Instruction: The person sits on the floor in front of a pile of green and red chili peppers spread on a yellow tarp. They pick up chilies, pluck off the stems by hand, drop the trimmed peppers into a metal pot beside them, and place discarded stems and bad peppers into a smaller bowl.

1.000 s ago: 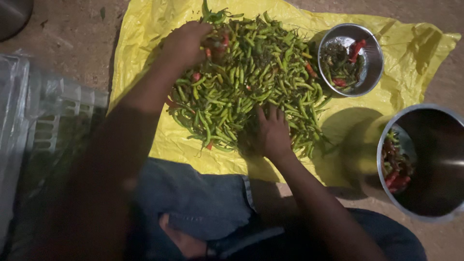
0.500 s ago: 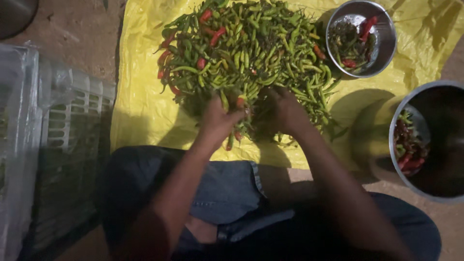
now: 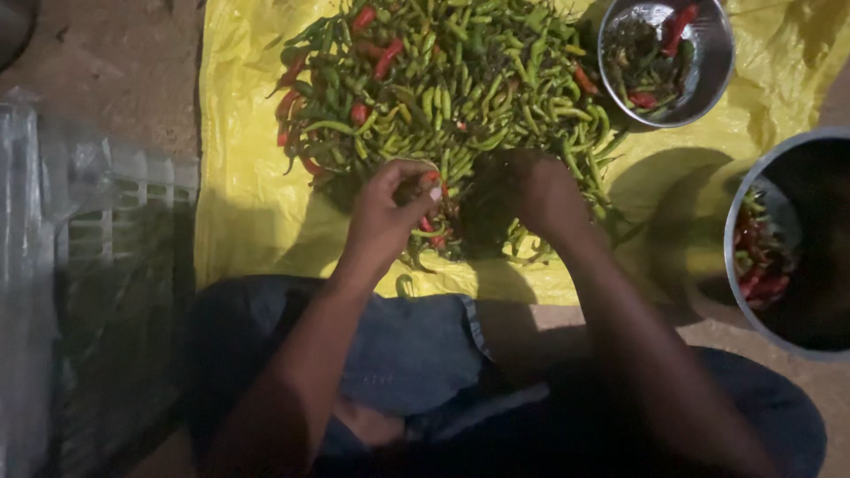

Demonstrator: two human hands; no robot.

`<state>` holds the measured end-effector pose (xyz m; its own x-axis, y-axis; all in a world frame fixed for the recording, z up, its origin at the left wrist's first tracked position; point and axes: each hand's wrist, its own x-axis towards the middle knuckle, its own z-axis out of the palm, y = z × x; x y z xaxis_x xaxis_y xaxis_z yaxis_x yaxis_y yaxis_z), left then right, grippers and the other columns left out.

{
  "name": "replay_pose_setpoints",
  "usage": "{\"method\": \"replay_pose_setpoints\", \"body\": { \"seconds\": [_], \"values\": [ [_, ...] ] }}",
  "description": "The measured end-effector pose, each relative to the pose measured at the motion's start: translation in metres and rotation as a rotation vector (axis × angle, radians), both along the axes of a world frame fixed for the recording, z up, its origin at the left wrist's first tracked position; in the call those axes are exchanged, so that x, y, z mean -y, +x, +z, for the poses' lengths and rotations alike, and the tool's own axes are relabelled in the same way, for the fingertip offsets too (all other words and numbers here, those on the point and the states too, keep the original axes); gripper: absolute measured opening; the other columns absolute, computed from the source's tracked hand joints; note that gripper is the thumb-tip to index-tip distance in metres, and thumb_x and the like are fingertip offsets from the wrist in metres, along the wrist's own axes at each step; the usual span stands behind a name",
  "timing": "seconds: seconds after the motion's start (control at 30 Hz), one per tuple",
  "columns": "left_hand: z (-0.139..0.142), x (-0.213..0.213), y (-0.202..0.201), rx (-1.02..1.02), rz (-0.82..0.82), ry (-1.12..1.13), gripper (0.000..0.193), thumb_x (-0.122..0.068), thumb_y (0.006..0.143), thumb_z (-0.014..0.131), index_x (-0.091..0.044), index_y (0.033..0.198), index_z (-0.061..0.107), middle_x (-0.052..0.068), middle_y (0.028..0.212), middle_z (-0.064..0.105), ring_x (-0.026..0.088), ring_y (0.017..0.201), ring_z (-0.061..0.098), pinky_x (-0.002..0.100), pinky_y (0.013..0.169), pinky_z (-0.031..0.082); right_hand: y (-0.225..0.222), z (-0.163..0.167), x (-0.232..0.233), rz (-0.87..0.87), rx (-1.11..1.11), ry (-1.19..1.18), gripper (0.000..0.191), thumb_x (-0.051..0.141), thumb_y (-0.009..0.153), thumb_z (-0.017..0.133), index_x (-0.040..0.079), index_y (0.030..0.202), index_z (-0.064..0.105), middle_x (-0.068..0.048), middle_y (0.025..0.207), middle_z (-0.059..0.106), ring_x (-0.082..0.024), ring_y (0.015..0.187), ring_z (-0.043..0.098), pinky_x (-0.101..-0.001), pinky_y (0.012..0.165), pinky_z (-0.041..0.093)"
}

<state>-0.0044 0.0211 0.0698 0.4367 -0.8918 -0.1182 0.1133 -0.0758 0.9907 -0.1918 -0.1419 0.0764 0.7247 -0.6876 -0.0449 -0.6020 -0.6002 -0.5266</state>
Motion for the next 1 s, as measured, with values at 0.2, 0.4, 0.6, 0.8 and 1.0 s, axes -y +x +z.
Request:
{"method": "replay_pose_setpoints", "body": {
  "seconds": [0.2, 0.4, 0.6, 0.8, 1.0],
  "values": [
    [0.006, 0.006, -0.004, -0.089, -0.051, 0.095, 0.026, -0.008, 0.090, 0.076, -0.008, 0.116, 0.069, 0.000, 0.102, 0.071, 0.008, 0.089, 0.066, 0.024, 0.069, 0.056, 0.006, 0.019, -0.005, -0.072, 0.084, 0.282, 0.034, 0.016, 0.087, 0.074, 0.009, 0.120, 0.072, -0.013, 0.099, 0.076, -0.023, 0.083, 0.073, -0.0373, 0.076, 0.057],
    [-0.016, 0.014, -0.006, -0.306, -0.002, -0.150, 0.023, 0.002, 0.088, 0.076, -0.008, 0.102, 0.061, 0.002, 0.100, 0.070, 0.009, 0.095, 0.070, 0.023, 0.084, 0.058, 0.012, 0.032, -0.011, -0.103, 0.344, 0.850, 0.027, 0.012, 0.091, 0.069, 0.001, 0.116, 0.071, -0.006, 0.094, 0.075, -0.015, 0.082, 0.070, -0.0312, 0.074, 0.057],
    [-0.035, 0.016, -0.011, -0.332, 0.087, -0.118, 0.023, 0.006, 0.088, 0.075, -0.005, 0.101, 0.060, 0.005, 0.101, 0.069, 0.011, 0.090, 0.067, 0.025, 0.077, 0.055, 0.016, 0.031, -0.018, -0.143, 0.320, 0.981, 0.014, 0.012, 0.098, 0.069, 0.002, 0.105, 0.074, -0.006, 0.088, 0.074, -0.014, 0.075, 0.066, -0.0274, 0.070, 0.055],
    [-0.023, 0.019, -0.011, -0.101, -0.002, -0.109, 0.033, 0.005, 0.087, 0.072, -0.005, 0.117, 0.062, 0.005, 0.112, 0.068, 0.012, 0.102, 0.069, 0.025, 0.084, 0.059, 0.017, 0.017, -0.020, -0.128, 0.359, 0.873, 0.009, 0.004, 0.093, 0.070, 0.002, 0.101, 0.073, -0.005, 0.092, 0.075, -0.013, 0.080, 0.071, -0.0272, 0.072, 0.060],
    [-0.002, 0.017, -0.014, -0.007, 0.025, 0.201, 0.026, -0.002, 0.085, 0.073, -0.006, 0.111, 0.072, 0.003, 0.101, 0.075, 0.012, 0.086, 0.073, 0.024, 0.076, 0.061, 0.020, 0.015, -0.027, -0.088, 0.521, 0.671, 0.017, 0.002, 0.090, 0.077, 0.006, 0.105, 0.072, -0.007, 0.099, 0.072, -0.014, 0.088, 0.070, -0.0290, 0.077, 0.059]
  ]
}}
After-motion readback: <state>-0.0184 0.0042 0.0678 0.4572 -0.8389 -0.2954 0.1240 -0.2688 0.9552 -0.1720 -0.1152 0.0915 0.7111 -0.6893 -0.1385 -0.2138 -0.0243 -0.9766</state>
